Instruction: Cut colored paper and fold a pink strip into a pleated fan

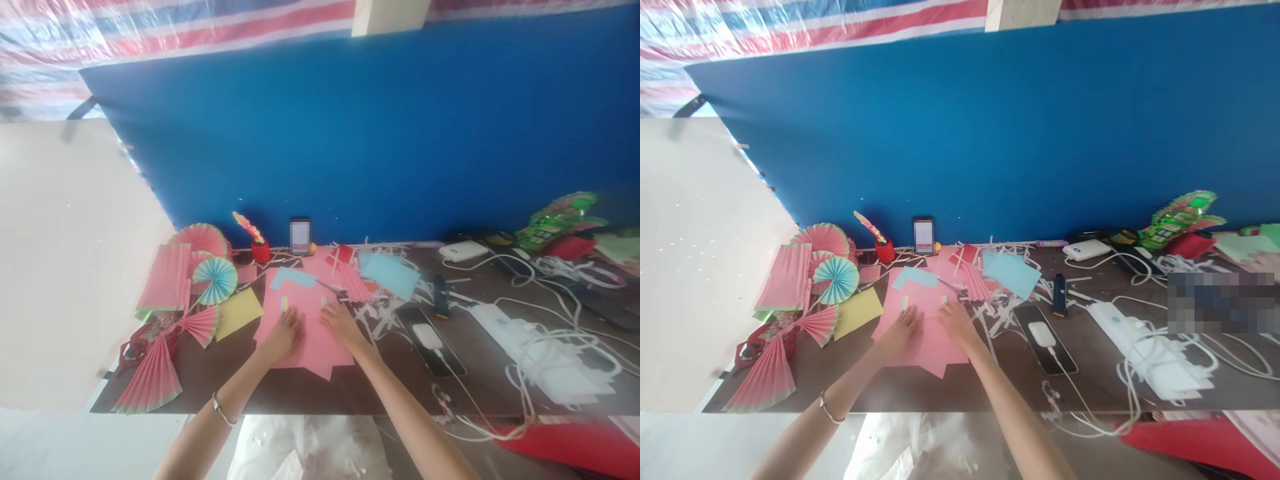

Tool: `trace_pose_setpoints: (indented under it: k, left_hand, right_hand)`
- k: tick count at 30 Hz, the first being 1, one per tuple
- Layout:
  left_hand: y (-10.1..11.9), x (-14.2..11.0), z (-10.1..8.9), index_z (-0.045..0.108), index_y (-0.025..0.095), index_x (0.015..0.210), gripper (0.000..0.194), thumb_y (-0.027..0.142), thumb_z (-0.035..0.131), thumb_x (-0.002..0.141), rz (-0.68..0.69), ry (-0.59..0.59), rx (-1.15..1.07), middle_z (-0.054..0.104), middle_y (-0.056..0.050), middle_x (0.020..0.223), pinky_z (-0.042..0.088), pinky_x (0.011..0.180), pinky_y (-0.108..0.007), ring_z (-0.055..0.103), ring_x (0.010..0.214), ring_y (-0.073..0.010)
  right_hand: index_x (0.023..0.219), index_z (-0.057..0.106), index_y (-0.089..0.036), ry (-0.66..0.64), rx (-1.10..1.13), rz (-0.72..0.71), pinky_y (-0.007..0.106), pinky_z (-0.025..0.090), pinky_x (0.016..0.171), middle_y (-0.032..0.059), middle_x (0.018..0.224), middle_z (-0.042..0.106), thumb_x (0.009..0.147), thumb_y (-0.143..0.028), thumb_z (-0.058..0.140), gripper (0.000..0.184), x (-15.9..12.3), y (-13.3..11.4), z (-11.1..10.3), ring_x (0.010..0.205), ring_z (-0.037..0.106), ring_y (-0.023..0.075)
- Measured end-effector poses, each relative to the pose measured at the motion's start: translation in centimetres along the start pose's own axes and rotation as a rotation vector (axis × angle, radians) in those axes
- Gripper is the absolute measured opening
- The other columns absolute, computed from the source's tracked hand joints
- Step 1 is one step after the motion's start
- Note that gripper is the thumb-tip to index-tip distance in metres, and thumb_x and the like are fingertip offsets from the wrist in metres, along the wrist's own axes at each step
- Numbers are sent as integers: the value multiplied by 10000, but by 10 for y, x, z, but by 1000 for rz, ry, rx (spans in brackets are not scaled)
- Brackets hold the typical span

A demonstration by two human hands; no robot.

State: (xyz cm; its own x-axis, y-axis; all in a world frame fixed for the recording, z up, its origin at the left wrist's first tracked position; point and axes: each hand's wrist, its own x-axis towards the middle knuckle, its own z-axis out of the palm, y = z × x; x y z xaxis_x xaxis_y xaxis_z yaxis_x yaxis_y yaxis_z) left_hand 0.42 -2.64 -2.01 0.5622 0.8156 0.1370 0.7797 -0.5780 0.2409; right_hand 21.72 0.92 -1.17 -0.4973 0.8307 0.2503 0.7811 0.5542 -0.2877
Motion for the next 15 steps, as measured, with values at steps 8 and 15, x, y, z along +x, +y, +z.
trace_pose_setpoints:
  k: [8, 15]
  left_hand:
    - [17, 22, -21, 569, 129, 1058, 423, -5, 289, 771, -170, -57, 24, 611, -116, 1043, 398, 887, -385, 531, 1025, -233]
    - [1, 35, -69, 677, 186, 847, 251, 228, 430, 825, -237, -54, -333, 683, -57, 907, 436, 738, -272, 600, 822, -183]
  right_hand:
    - [893, 621, -147, -62, -46, -186, 380, 354, 842, 102, 856, 619, 849, -74, 361, 274, -2, -4, -4, 844, 521, 219]
    - [848, 652, -193, -9, 417, 154, 328, 440, 784, 56, 903, 670, 825, -251, 474, 189, 17, -13, -52, 840, 592, 195]
